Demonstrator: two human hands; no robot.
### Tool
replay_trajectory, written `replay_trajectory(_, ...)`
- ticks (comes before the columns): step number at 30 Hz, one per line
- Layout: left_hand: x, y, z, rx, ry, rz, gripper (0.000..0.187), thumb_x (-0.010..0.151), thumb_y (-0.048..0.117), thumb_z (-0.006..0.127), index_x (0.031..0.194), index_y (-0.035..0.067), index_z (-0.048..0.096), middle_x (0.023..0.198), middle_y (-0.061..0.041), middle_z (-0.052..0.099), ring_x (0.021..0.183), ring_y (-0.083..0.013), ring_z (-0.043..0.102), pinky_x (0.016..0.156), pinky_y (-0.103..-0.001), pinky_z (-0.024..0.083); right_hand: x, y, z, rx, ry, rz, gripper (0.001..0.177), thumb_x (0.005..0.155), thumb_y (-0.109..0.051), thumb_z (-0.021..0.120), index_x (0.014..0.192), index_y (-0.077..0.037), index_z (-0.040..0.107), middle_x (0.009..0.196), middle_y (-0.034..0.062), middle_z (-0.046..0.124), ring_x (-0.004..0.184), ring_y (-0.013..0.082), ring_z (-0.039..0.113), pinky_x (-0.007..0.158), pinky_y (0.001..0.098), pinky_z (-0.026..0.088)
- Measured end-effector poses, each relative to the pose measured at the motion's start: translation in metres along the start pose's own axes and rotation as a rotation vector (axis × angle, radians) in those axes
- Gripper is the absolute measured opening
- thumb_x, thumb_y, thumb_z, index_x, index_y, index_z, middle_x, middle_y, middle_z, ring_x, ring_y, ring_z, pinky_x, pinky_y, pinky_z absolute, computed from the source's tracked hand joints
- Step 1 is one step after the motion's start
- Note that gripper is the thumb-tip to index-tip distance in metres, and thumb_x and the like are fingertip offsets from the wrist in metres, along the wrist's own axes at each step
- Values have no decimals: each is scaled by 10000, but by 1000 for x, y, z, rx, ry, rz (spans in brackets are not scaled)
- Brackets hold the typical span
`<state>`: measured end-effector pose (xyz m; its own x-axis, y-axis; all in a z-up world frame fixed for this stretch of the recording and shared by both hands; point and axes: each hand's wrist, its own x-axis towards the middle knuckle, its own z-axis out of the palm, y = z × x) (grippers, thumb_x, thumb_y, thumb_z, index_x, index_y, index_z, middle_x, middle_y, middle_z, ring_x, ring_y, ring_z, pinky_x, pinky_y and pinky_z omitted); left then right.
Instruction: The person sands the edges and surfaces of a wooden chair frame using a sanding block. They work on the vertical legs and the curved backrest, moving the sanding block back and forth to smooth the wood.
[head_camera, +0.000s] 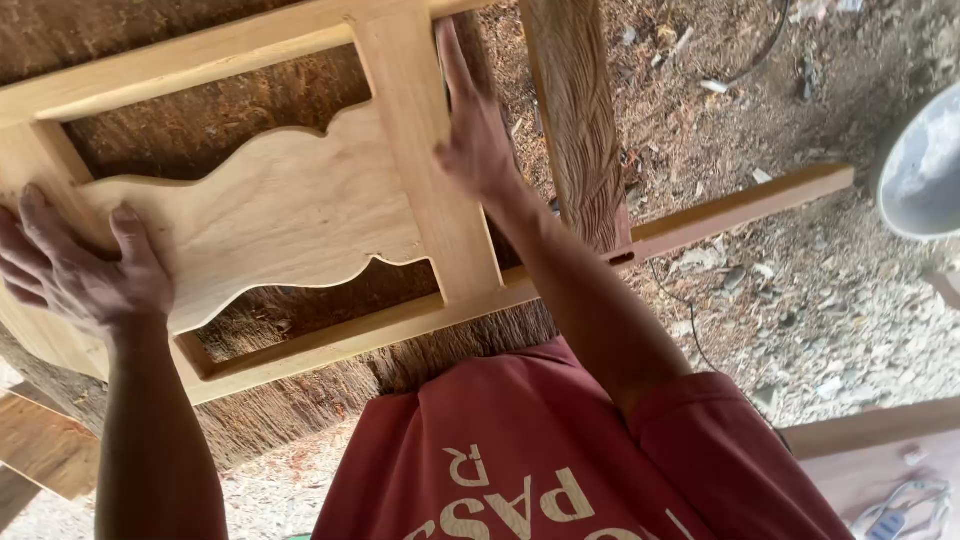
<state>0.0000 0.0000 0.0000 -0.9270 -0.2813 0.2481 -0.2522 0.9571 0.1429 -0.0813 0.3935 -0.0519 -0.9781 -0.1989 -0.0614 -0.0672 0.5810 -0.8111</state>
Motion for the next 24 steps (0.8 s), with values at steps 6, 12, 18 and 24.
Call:
replay_trajectory(6, 4, 7, -3, -4, 16, 41, 797, 1134, 643, 445, 1470, -56, 625, 1469, -297, 480, 1307, -498, 409, 989, -669, 353, -140, -71, -34, 198, -96, 269, 1061, 668, 150, 367, 1631, -93, -7, 1675, 353, 202, 402, 101, 401, 317, 270, 339)
replay_trajectory(12, -1, -2, 4, 18, 40, 53, 703, 1139, 570, 535, 1465, -45, 626, 1476, -267, 471, 1325, -485, 419, 990, -661, 378, -49, -30, 10, 131, 67, 5, 1110, 763, 110, 497, 1671, -179, -71, 1737, 353, 123, 530, 42, 471, 423, 221, 378)
replay_trajectory(18, -3, -17, 16, 49, 6, 13, 796, 1082, 714, 422, 1460, 32, 578, 1386, -257, 548, 1201, -460, 532, 939, -600, 393, -4, -1, 20, 126, 9, 68, 890, 891, 195, 482, 1622, -65, 45, 1648, 313, 416, 492, 5, 523, 346, 109, 419)
replay_trajectory(24, -22, -76, 64, 142, 264, 146, 542, 1152, 607, 612, 1260, 80, 677, 957, -129, 829, 780, -330, 769, 639, -432, 549, -159, -110, -38, -6, -166, 458, 1065, 702, 97, 501, 1601, -46, -51, 1707, 346, 146, 882, 504, 708, 423, 468, 415)
